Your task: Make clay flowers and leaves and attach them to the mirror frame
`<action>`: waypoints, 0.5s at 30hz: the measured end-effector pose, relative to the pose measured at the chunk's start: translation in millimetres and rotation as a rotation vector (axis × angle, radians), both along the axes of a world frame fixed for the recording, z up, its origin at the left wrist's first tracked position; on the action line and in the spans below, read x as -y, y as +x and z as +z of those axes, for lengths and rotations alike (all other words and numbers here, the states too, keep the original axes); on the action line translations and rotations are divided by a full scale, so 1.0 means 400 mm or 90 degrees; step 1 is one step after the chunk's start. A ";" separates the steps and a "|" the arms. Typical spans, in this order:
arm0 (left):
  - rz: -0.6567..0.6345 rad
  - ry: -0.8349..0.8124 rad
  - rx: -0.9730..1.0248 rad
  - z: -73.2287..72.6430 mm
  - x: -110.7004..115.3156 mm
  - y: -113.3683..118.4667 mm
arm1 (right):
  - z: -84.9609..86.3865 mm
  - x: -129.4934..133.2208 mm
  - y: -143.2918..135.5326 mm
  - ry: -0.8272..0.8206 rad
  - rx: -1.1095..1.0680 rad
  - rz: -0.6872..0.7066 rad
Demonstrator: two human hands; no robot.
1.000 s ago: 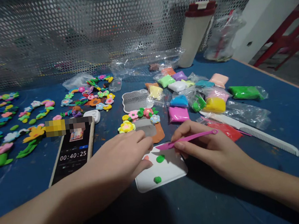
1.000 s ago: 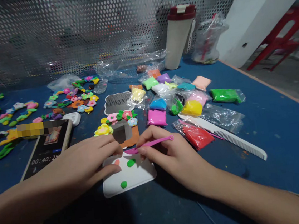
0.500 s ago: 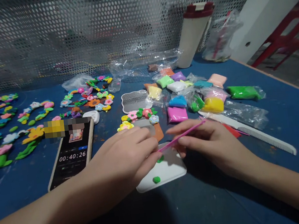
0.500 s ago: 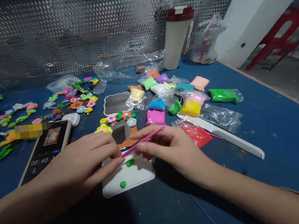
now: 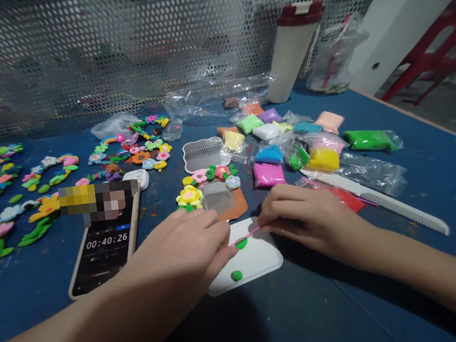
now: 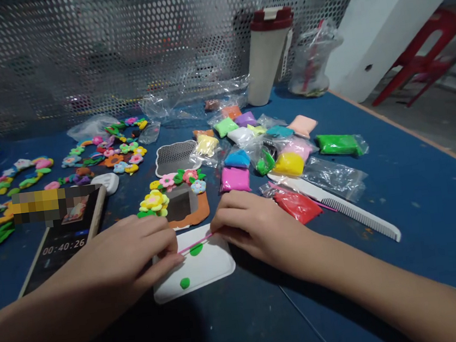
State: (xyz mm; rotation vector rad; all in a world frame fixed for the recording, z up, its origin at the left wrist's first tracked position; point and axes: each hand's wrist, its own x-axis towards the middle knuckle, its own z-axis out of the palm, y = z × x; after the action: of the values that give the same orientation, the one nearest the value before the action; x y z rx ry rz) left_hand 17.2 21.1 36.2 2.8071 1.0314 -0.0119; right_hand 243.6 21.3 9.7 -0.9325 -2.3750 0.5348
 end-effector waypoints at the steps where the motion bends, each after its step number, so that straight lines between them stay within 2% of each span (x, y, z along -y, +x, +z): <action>1: -0.005 0.006 0.001 0.000 0.000 0.000 | -0.002 0.001 -0.001 -0.020 -0.004 -0.004; 8: -0.020 0.018 -0.017 -0.001 0.006 0.005 | -0.008 -0.002 -0.001 -0.090 0.013 -0.020; 15: -0.014 0.012 -0.033 -0.004 0.002 0.002 | -0.010 -0.003 -0.003 -0.087 0.025 -0.022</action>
State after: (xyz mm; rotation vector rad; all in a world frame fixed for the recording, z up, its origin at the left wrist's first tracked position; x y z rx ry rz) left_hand 18.2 20.3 34.6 2.8485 1.0173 -0.0774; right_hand 242.4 22.7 5.9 -1.0514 -2.3759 0.6776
